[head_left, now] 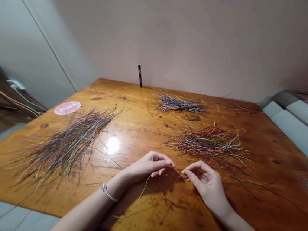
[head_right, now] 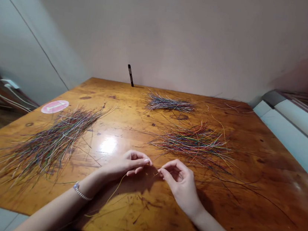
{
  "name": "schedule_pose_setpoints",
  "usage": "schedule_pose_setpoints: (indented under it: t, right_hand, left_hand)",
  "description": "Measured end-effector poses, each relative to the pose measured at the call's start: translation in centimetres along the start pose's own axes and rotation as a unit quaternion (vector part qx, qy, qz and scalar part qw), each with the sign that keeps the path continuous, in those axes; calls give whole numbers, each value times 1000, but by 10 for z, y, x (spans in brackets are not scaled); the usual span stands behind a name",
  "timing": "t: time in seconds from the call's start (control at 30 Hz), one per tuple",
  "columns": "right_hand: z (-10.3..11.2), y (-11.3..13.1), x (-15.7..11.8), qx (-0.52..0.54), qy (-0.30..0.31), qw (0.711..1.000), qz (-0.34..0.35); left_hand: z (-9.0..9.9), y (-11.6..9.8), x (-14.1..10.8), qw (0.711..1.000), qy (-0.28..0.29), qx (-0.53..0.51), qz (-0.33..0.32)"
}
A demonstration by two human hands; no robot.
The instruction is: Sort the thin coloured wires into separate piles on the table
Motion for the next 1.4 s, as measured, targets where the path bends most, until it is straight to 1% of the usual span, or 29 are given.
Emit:
schedule_pose_setpoints:
  t: [0.07, 0.13, 0.23, 0.27, 0.33, 0.43, 0.6, 0.7, 0.77, 0.83, 0.97, 1.1, 1.27, 1.4]
  right_hand:
    - [1, -1, -1, -50, 0, 998, 28]
    - [0, 1, -3, -99, 19, 992, 81]
    - [-2, 10, -9, -152, 45, 970, 185]
    - [-3, 13, -10, -166, 48, 962, 213]
    - [-5, 17, -12, -184, 52, 950, 246]
    - [-7, 20, -13, -183, 64, 944, 268]
    - [-9, 20, -12, -171, 82, 942, 277]
    - [-11, 20, -12, -181, 109, 935, 284]
    - [-13, 19, -13, -181, 135, 932, 282]
    - [-13, 18, -13, -185, 139, 933, 275]
    - [-12, 15, -14, -202, 111, 937, 261]
    - [-9, 13, -13, -197, 89, 948, 231]
    - [-6, 12, -10, -192, 64, 967, 158]
    - [-4, 4, -7, -160, 51, 984, 65]
  left_hand:
    - [-5, 0, -2, 999, 42, 25, 0]
    - [-10, 1, -4, 996, 77, 40, 7]
    - [-15, 1, -6, 993, 112, 44, 21]
    - [-16, 0, -7, 991, 123, 46, 24]
    - [-18, -2, -8, 988, 145, 50, 31]
    - [-20, -1, -9, 984, 163, 55, 49]
    - [-20, 3, -9, 984, 155, 65, 56]
    - [-20, 3, -10, 983, 156, 77, 55]
    - [-21, 3, -11, 983, 155, 80, 57]
    - [-21, 2, -11, 984, 148, 79, 60]
    - [-19, 2, -9, 988, 120, 78, 60]
    - [-17, 3, -6, 990, 101, 82, 48]
    - [-13, 3, -5, 990, 76, 116, 34]
    - [-10, 1, -4, 987, 38, 153, 9]
Point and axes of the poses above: each hand's wrist, its own x-axis towards the middle knuckle, its own z-axis out of the back of the hand, y = z × x, the point moved 4 cm from there along x, towards the middle knuckle
